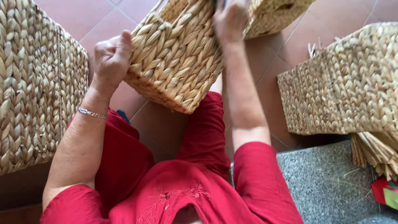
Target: The person sits on the floor and wipes woven water-hyacinth storage baskets one at a time with a blue cloth, turning each basket to clean its sides, top, and inside, then sets it aside and takes the next basket.
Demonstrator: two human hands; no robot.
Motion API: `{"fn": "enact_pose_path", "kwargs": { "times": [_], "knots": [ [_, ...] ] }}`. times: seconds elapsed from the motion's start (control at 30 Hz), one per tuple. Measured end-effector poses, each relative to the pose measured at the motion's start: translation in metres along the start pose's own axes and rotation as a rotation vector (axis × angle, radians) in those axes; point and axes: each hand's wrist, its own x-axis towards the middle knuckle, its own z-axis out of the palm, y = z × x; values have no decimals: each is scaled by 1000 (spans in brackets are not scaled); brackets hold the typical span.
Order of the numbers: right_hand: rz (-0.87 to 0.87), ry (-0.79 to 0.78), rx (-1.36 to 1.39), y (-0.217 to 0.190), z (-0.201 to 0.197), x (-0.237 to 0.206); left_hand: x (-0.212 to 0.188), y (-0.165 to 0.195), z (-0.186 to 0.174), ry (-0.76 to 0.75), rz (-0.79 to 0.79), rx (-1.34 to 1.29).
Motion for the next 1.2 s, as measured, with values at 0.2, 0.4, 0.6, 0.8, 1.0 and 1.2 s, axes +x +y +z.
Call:
{"fn": "enact_pose_path", "kwargs": {
  "times": [0.2, 0.4, 0.6, 0.8, 1.0, 1.2],
  "knots": [
    [-420, -200, 284, -153, -104, -97, 14, -2, -8, 184, -26, 9],
    [-497, -86, 116, -106, -64, -48, 11, 4, -5, 100, -65, -22],
    [-14, 1, -104, -1, 18, 32, 12, 4, 13, 139, -14, -3],
    [-351, -357, 181, -136, -89, -41, 40, -14, 5, 367, 48, 128],
    [-614, -282, 166, -140, -81, -56, 66, -37, -4, 522, 213, 409],
    [-344, -173, -263, 10, 41, 34, 72, -43, -11, 427, 222, 361]
  ]
}}
